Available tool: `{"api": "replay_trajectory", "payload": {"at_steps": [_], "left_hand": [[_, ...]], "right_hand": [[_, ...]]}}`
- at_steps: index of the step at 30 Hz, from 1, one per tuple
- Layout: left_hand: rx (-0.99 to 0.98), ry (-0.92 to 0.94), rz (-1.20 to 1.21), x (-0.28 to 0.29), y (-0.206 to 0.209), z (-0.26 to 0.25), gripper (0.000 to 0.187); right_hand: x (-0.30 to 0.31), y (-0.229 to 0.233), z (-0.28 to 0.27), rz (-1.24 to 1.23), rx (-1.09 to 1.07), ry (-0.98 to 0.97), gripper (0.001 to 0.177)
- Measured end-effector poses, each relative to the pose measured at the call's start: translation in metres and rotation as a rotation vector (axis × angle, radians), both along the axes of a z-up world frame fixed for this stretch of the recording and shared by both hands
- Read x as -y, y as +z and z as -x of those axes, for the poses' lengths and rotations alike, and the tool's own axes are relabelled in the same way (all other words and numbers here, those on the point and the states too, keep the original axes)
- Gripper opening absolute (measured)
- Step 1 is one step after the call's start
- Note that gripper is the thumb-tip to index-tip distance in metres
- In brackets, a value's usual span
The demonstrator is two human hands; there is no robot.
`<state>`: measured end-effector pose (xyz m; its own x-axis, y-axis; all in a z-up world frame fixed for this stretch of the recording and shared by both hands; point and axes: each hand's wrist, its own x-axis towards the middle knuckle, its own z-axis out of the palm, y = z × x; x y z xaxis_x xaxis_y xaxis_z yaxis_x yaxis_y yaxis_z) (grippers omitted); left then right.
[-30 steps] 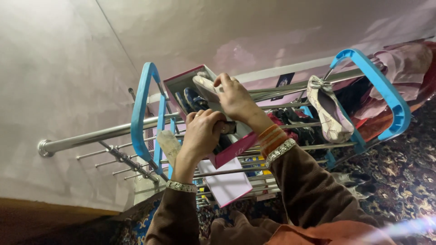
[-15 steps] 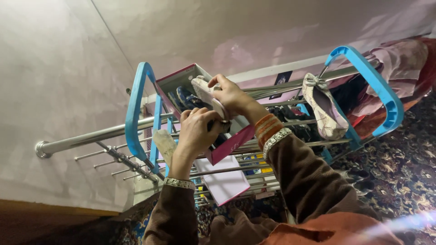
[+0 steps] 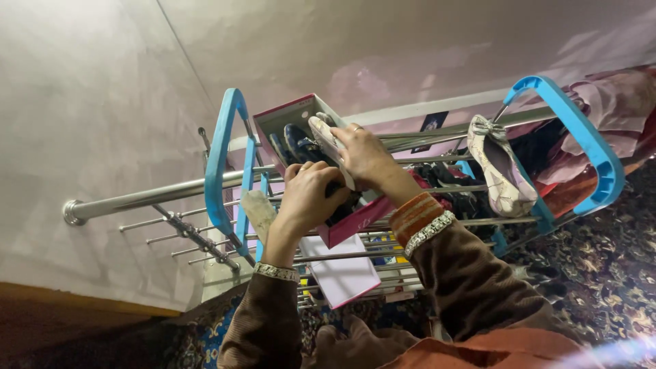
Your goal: Cleaning various shoes with a sponge and organizing them into boxes or onto a rack.
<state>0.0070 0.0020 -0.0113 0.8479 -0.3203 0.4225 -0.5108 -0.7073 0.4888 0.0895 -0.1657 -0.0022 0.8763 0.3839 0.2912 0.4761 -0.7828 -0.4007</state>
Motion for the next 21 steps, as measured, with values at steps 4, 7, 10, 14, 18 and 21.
{"api": "replay_trajectory", "payload": {"at_steps": [4,7,10,14,18,21], "left_hand": [[0.054,-0.038,0.009,-0.003,0.008,0.003,0.020],[-0.043,-0.054,-0.040,-0.006,0.006,-0.001,0.019],[-0.084,-0.138,-0.039,-0.011,-0.002,-0.012,0.021],[-0.172,-0.203,-0.094,-0.010,0.001,-0.028,0.020],[-0.203,-0.101,-0.175,0.004,0.029,-0.021,0.027],[-0.180,-0.064,-0.225,0.004,0.000,-0.040,0.024]], "right_hand": [[0.001,0.005,-0.002,-0.043,-0.048,0.008,0.048],[0.000,0.007,0.002,0.023,-0.012,-0.009,0.045],[-0.002,0.012,0.007,0.111,-0.012,-0.021,0.042],[-0.004,0.013,0.008,0.123,0.044,-0.005,0.048],[-0.008,0.017,0.014,0.113,-0.062,-0.055,0.045],[-0.009,0.020,0.019,0.182,-0.039,-0.065,0.045]]}}
